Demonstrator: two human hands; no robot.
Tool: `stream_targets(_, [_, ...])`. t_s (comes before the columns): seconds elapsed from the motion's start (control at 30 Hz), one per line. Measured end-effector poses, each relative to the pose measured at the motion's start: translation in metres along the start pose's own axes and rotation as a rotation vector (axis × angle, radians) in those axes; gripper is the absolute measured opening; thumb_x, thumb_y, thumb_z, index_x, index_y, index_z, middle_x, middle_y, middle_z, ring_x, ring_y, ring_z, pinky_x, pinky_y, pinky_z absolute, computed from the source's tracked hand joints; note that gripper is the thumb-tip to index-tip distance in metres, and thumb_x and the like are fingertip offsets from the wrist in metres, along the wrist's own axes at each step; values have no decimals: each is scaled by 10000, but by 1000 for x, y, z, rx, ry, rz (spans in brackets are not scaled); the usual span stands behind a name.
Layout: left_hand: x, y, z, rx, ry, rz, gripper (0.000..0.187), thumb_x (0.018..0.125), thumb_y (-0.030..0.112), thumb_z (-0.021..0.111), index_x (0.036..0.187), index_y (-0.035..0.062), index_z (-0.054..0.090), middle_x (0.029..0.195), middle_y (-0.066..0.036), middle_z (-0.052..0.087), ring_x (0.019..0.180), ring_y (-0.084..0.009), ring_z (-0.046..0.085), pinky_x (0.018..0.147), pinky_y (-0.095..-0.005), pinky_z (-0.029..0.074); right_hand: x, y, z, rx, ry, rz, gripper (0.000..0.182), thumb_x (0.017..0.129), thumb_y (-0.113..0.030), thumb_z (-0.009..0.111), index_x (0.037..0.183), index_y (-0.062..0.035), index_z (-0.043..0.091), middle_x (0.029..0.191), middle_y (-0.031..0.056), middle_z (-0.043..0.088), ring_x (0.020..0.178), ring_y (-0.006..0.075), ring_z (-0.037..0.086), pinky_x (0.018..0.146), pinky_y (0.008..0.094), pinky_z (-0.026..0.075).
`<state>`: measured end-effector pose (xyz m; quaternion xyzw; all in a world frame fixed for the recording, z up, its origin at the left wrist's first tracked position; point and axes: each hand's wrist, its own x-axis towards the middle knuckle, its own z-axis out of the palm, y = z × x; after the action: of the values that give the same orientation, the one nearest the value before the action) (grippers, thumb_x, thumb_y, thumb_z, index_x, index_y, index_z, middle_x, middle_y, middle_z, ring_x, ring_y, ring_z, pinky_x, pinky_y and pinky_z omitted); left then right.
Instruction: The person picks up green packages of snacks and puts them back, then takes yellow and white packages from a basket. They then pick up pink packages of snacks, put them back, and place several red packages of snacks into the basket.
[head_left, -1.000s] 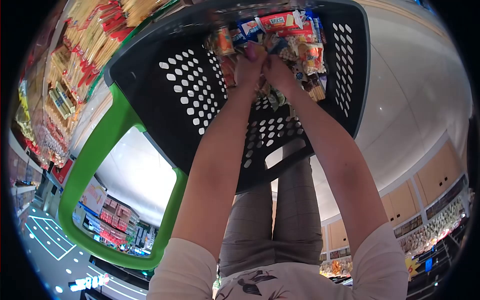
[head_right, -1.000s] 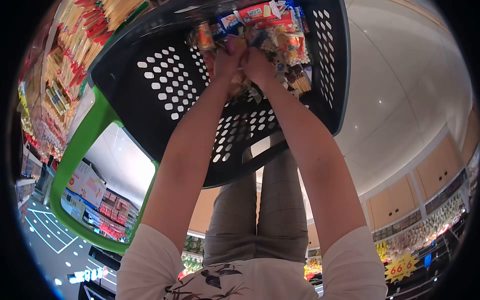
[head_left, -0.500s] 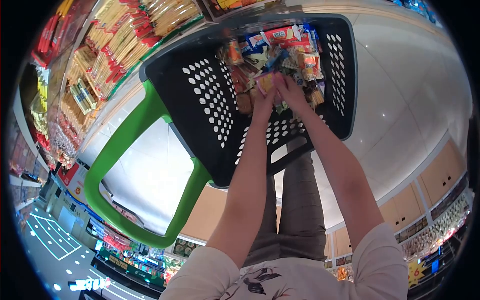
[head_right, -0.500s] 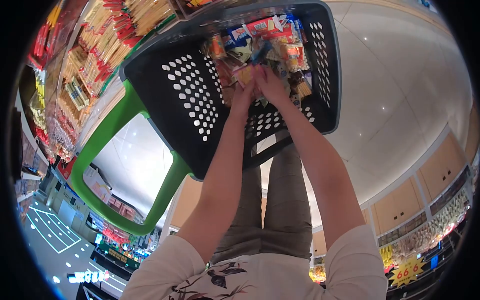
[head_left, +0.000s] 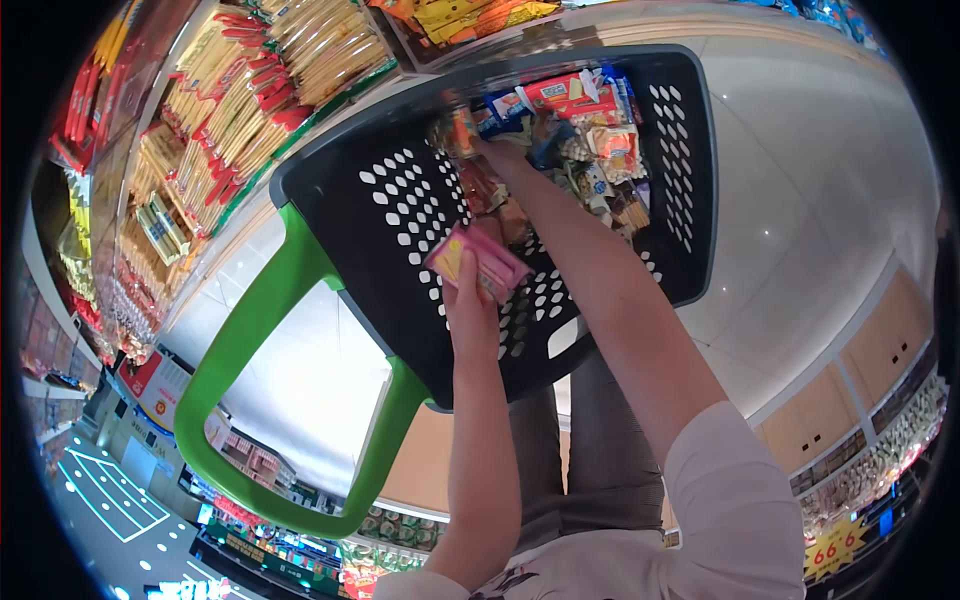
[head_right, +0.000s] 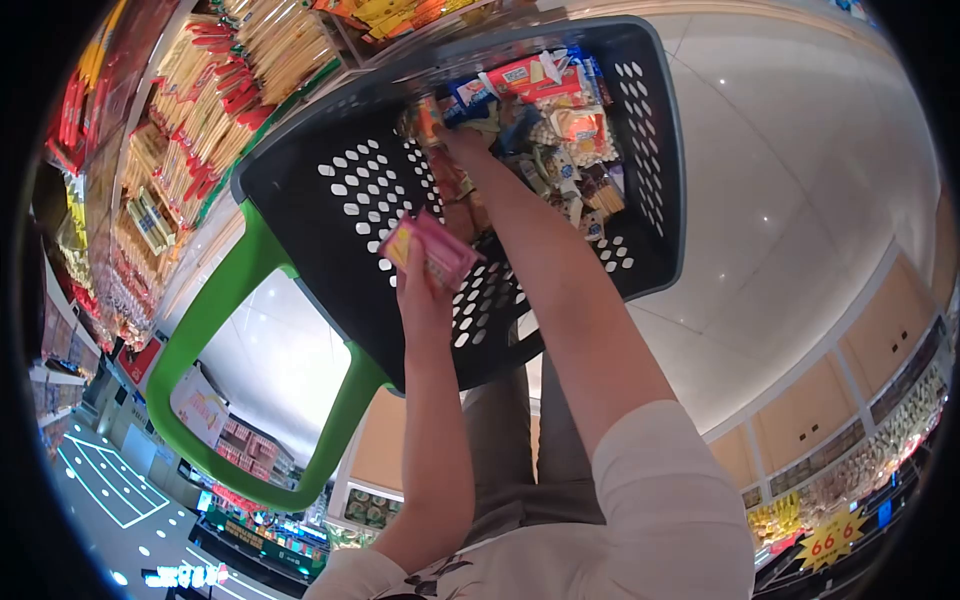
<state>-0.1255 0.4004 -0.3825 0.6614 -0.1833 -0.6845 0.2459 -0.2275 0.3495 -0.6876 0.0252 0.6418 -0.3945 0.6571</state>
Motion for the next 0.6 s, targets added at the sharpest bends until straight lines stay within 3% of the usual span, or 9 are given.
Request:
stream_targets(0.03, [-6,4,-2,-6,34,-12,283,959,240,563,1196,91,514,965,20,597,812,-68,594,611,-231,466,23,12,12,13,-24,60,496,861,-402,660,1144,0,595,841,55,659,686,155,641,558,275,479])
stream_targets(0.13, [-18,4,-12,-82,32,-142,316,961,256,563,1216,79,504,1014,-2,597,852,-77,598,644,-231,480,-39,-39,32,279,158,129,473,850,-365,676,1110,22,596,767,46,655,604,144,629,491,270,461])
stream_targets(0.23, [-25,-14,-26,-74,-74,-125,329,955,258,576,1213,67,501,1042,-12,593,875,-79,598,684,-230,489,-14,5,6,-130,61,-74,464,840,-350,685,1095,28,596,703,36,638,613,141,631,508,269,466])
stream_targets(0.27, [-33,-11,-14,-78,-24,-112,321,948,250,592,1194,63,503,1035,-9,591,868,-77,599,700,-236,497,-34,-1,-8,-196,79,-97,464,840,-347,684,1093,31,594,720,38,640,618,140,632,517,267,470])
stream_targets(0.33, [-45,-1,-8,-56,-129,-148,320,945,237,599,1195,63,502,1039,-7,588,880,-75,595,711,-237,497,-104,-17,-31,-331,117,-146,462,839,-341,682,1089,36,589,753,41,642,627,139,633,534,262,477])
stream_targets(0.4, [-59,7,-6,-17,-244,-160,321,941,218,605,1202,70,491,1050,-7,587,908,-76,595,740,-245,505,-176,-22,-47,15,101,-155,452,848,-339,666,1109,20,580,833,49,646,678,132,638,581,251,486])
stream_targets(0.47, [-75,17,-3,23,-345,-195,319,941,215,604,1203,78,483,1046,-6,587,917,-76,595,752,-246,508,-250,-20,-67,-124,176,-142,430,865,-358,645,1106,-8,576,898,54,641,725,115,620,600,237,478])
stream_targets(0.6, [-107,36,-18,155,-532,-297,306,940,192,597,1196,80,472,1000,-2,592,846,-79,616,715,-254,530,-403,-10,-65,85,296,-171,370,901,-337,593,1121,-41,556,895,25,628,806,99,612,639,230,459])
